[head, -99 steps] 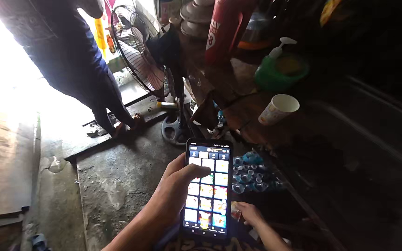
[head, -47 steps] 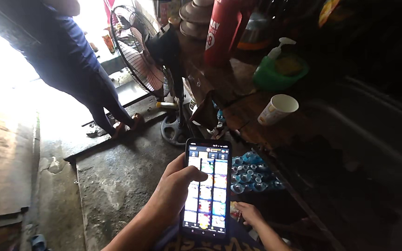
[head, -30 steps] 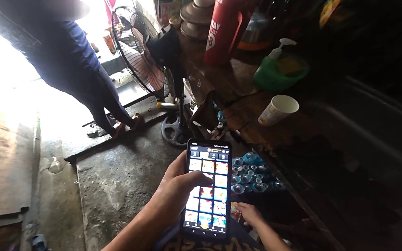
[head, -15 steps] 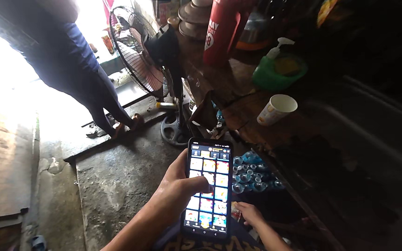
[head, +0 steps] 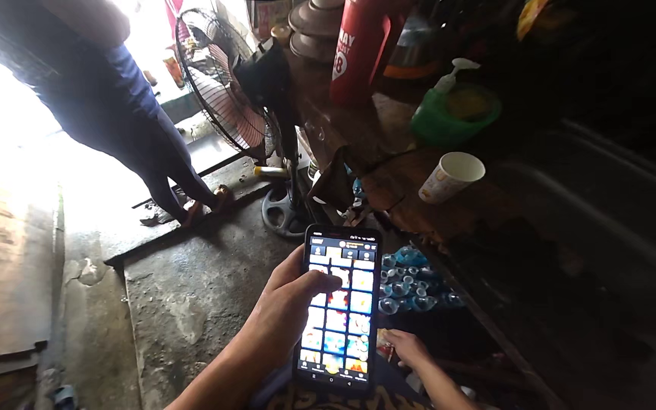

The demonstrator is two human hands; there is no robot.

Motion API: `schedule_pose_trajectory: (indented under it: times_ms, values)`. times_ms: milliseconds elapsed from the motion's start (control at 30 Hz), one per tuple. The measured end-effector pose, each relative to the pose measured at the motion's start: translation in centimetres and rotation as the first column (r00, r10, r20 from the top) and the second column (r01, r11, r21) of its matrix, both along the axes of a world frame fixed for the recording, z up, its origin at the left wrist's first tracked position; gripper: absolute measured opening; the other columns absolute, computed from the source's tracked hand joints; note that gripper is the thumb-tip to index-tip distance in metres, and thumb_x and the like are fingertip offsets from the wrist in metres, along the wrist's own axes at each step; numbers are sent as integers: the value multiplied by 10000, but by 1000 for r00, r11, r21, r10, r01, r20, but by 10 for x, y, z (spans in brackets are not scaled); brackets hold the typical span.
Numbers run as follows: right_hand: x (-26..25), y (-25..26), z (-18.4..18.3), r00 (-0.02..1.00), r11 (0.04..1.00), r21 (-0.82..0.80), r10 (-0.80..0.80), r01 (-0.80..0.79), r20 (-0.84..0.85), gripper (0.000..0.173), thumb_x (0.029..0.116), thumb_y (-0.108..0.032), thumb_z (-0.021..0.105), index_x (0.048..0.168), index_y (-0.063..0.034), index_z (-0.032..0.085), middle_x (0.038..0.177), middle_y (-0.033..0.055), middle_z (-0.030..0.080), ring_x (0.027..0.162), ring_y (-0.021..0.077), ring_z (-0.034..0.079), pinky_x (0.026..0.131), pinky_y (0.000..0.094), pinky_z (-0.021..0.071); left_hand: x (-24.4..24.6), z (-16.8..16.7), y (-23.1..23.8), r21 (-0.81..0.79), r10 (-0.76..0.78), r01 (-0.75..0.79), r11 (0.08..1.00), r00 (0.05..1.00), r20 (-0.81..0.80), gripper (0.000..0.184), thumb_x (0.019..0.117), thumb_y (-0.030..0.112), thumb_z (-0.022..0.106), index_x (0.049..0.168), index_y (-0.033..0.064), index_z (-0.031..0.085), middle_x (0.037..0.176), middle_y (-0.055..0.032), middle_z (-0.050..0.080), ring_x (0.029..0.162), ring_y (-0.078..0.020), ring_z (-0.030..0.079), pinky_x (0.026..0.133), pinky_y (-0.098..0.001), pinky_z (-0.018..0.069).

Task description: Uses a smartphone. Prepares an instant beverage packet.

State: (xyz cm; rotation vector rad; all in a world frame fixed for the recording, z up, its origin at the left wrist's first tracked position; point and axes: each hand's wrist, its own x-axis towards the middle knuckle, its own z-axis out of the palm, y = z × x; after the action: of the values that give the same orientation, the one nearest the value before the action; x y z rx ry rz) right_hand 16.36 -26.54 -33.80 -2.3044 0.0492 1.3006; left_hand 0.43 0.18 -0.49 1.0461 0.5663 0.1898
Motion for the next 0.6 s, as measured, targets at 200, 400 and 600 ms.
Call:
schedule_pose_trajectory:
  times_ms: [200,400,600]
  values:
    - [1,0,0,1000,1000,-3,-13,13,-3,342,1084,-287,512,1264,-50,681,1282,219,641,1132,364,632,907,587,504,1,2,0,-9,1,-1,1000,1000,-17,368,923,73,520,1279,98,609,1021,-115,707,863,-146,707,750,-301,603]
    - [1,0,3,1000,1000,-1,-7,7,5,348,1081,-301,520,1261,-55,685,1280,215,643,1136,362,629,900,584,505,-1,2,1,-21,-25,25,999,1000,3,357,941,97,507,1286,107,601,1034,-127,707,866,-162,715,744,-323,611]
    - [1,1,4,1000,1000,-11,-19,19,-3,343,1081,-295,520,1276,-64,682,1288,220,640,1143,373,629,913,595,501,0,1,1,-38,-18,19,999,1000,4,372,926,100,529,1291,96,597,1033,-135,711,879,-170,719,764,-330,612]
